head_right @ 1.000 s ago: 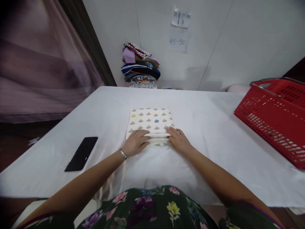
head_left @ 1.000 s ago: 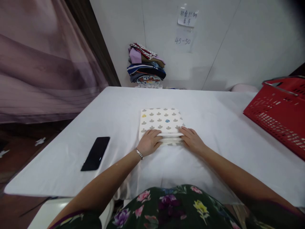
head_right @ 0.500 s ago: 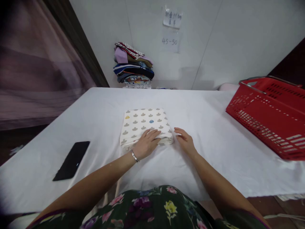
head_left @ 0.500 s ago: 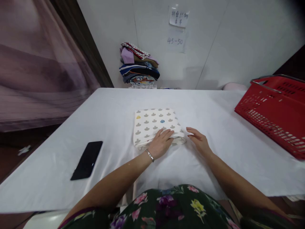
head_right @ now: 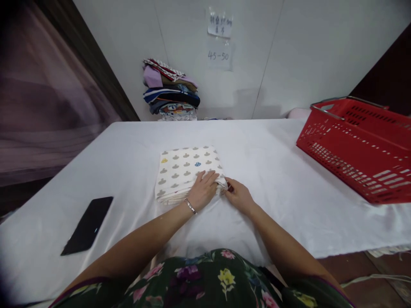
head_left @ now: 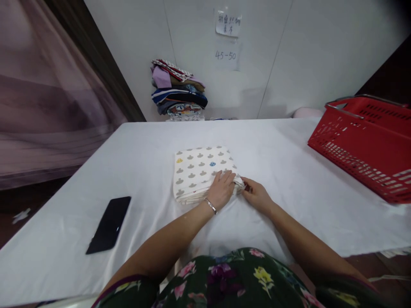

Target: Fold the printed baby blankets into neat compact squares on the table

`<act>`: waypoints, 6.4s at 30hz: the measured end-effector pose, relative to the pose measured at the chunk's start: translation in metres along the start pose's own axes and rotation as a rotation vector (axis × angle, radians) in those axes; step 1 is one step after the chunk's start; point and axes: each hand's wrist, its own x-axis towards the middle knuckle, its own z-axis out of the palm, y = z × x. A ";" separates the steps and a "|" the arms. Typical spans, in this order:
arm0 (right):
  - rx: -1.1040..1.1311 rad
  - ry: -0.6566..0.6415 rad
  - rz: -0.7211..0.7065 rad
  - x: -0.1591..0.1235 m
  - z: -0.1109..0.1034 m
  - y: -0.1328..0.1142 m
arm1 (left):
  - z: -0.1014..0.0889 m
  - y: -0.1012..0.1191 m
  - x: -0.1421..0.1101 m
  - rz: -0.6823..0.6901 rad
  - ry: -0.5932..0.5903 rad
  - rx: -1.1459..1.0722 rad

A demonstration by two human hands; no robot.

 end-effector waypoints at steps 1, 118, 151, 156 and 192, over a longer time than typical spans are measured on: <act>-0.039 0.004 -0.013 -0.001 0.001 0.000 | 0.000 0.000 0.000 0.011 0.004 -0.011; -0.594 -0.096 -0.116 0.163 0.060 -0.005 | -0.002 -0.214 -0.036 -1.063 0.165 -0.656; -0.455 -0.182 -0.049 0.146 0.029 -0.036 | -0.046 -0.115 -0.106 -1.344 0.072 -1.058; -0.448 -0.324 -0.207 0.088 0.014 -0.052 | -0.053 -0.105 -0.106 -1.406 0.012 -1.200; 0.371 -0.174 0.524 0.046 -0.023 -0.007 | -0.066 -0.099 -0.090 -1.544 -0.092 -1.378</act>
